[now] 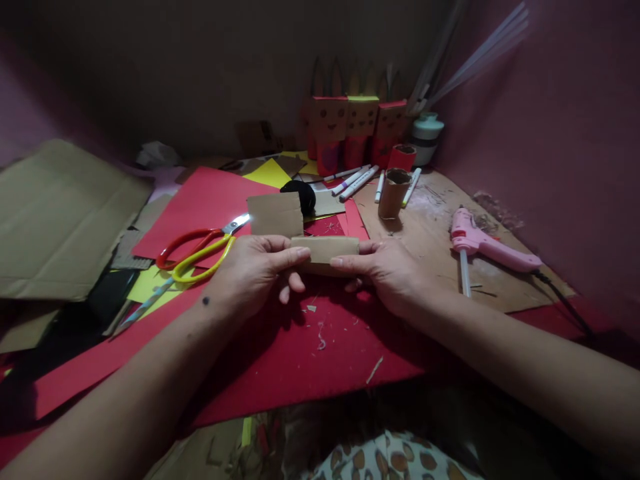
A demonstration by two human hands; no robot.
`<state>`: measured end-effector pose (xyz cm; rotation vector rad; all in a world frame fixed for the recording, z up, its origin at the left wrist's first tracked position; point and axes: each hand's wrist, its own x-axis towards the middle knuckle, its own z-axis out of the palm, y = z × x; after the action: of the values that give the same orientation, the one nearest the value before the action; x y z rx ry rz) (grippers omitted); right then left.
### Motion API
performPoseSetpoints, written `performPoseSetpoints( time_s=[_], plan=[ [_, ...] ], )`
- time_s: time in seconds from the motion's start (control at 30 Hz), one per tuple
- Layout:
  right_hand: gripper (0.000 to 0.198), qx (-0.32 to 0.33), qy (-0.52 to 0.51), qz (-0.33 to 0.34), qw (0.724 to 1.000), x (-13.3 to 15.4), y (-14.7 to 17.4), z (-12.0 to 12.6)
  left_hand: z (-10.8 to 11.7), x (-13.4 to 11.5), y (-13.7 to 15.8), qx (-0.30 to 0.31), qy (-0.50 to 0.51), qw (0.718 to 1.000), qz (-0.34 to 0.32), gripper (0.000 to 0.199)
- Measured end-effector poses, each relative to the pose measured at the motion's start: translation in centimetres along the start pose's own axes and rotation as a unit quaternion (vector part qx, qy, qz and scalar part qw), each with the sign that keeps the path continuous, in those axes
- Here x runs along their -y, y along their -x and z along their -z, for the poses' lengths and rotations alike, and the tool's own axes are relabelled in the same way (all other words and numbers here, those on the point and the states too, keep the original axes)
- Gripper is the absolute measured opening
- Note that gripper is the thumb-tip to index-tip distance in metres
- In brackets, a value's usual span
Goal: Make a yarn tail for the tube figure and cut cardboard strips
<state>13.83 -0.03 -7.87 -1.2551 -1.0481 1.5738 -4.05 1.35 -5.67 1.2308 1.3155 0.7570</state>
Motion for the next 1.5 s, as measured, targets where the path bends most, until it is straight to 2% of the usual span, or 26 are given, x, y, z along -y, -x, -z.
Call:
performPoseSetpoints(
  time_s=[0.1,0.17,0.27,0.37,0.47,0.57,0.67,0.83,1.07,1.27,1.37,1.5],
  plan=[
    [0.015,-0.017,0.001,0.027,0.999,0.1,-0.1,-0.1,-0.2,0.0,0.2,0.001,0.017,1.000,-0.014,0.017],
    [0.013,-0.006,0.003,0.058,0.998,0.3,0.0,-0.3,-0.4,0.0,0.2,0.026,0.045,0.999,-0.010,0.014],
    [0.012,0.031,0.012,0.093,0.995,0.7,0.1,-0.9,-0.5,0.1,0.2,0.061,0.082,0.995,-0.014,0.025],
    [0.014,0.059,0.028,0.143,0.988,1.2,0.1,-1.5,-0.5,0.0,0.2,0.046,0.091,0.994,-0.028,0.024],
    [0.014,0.057,0.059,0.197,0.977,1.5,-0.2,-1.7,-0.4,0.0,0.2,0.014,0.096,0.995,-0.037,0.022],
    [0.016,0.062,0.088,0.224,0.969,1.3,-0.6,-1.5,-0.2,0.1,0.1,0.005,0.095,0.994,-0.044,0.024],
    [0.019,0.066,0.105,0.228,0.966,1.1,-0.7,-1.2,0.0,0.3,-0.1,0.006,0.087,0.995,-0.042,0.027],
    [0.021,0.075,0.067,0.220,0.970,0.8,-0.4,-1.2,0.1,0.4,-0.2,0.039,0.092,0.995,-0.027,0.031],
    [0.021,0.062,0.065,0.233,0.968,0.1,-0.8,-1.1,-0.2,0.5,-0.2,0.043,0.096,0.994,-0.036,0.024],
    [0.023,0.036,0.027,0.189,0.981,0.1,-1.1,-0.7,0.3,0.1,-0.5,0.022,0.120,0.992,-0.040,0.015],
    [0.026,0.059,-0.024,0.155,0.986,0.1,-1.0,-0.7,0.0,-0.1,-0.1,0.016,0.108,0.993,-0.052,0.014],
    [0.025,0.075,-0.040,0.162,0.983,0.3,-1.0,-0.8,-0.5,0.0,0.3,0.039,0.102,0.994,-0.031,0.018]
  ],
)
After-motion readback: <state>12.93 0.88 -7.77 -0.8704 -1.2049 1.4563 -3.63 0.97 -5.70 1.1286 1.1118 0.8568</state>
